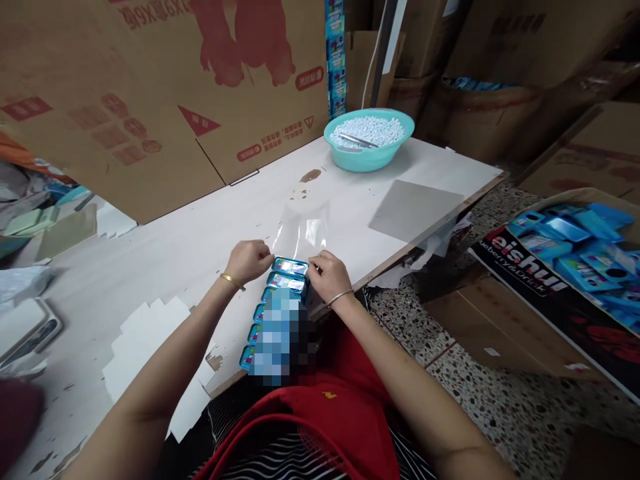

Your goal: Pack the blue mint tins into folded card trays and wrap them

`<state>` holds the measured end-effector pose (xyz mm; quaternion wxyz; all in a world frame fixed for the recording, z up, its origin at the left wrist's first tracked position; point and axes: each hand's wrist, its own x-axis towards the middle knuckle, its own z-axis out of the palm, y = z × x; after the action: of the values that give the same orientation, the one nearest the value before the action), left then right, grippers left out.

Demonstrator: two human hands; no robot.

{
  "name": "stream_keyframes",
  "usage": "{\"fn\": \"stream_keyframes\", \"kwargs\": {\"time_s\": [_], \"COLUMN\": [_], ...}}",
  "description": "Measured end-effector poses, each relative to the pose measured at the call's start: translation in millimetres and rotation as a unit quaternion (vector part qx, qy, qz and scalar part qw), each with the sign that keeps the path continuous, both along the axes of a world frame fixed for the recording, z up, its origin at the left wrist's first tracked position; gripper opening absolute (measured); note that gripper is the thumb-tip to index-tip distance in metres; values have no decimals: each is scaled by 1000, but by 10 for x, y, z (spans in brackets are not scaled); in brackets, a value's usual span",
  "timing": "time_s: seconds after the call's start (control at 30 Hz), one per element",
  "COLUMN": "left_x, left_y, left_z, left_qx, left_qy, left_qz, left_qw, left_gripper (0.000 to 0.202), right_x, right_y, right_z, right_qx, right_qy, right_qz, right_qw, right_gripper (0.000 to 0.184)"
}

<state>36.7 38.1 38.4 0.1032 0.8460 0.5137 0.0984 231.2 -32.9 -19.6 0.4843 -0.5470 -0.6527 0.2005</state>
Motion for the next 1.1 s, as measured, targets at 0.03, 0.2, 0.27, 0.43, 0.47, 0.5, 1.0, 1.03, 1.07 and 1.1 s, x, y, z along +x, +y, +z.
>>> {"fn": "stream_keyframes", "kwargs": {"time_s": [0.03,0.2,0.27,0.43,0.47,0.5,1.0,1.03,1.07,1.1], "left_x": [22,35,-18,-177,-200,-220,-225,-224,-230,-241], "left_y": [-11,-66,-82,-180,-209,-239,-450,-466,-484,-502], "left_z": [61,138,79,-34,-44,-53,-396,-395,-392,-390], "left_qx": [45,84,62,103,110,117,141,141,145,152], "left_qy": [51,98,73,71,70,65,88,93,94,92], "left_qz": [-38,-85,-72,-135,-142,-144,-12,-10,-10,-10], "left_qw": [997,988,993,983,981,980,986,986,985,984], "left_gripper": [23,28,28,32,32,32,33,33,34,34], "right_x": [14,8,-36,-138,-146,-152,-215,-227,-240,-251], "right_y": [5,-36,-86,-243,-272,-301,-403,-408,-412,-416], "right_z": [13,73,91,115,116,114,56,84,107,122], "right_qx": [-4,-28,-18,29,36,41,-199,-202,-202,-201], "right_qy": [8,11,-28,-115,-126,-136,-274,-295,-314,-329], "right_qz": [4,-4,-14,-36,-37,-37,-147,-137,-129,-124], "right_qw": [1000,1000,999,992,991,989,929,924,919,914], "right_gripper": [19,18,19,26,26,26,23,20,21,22]}}
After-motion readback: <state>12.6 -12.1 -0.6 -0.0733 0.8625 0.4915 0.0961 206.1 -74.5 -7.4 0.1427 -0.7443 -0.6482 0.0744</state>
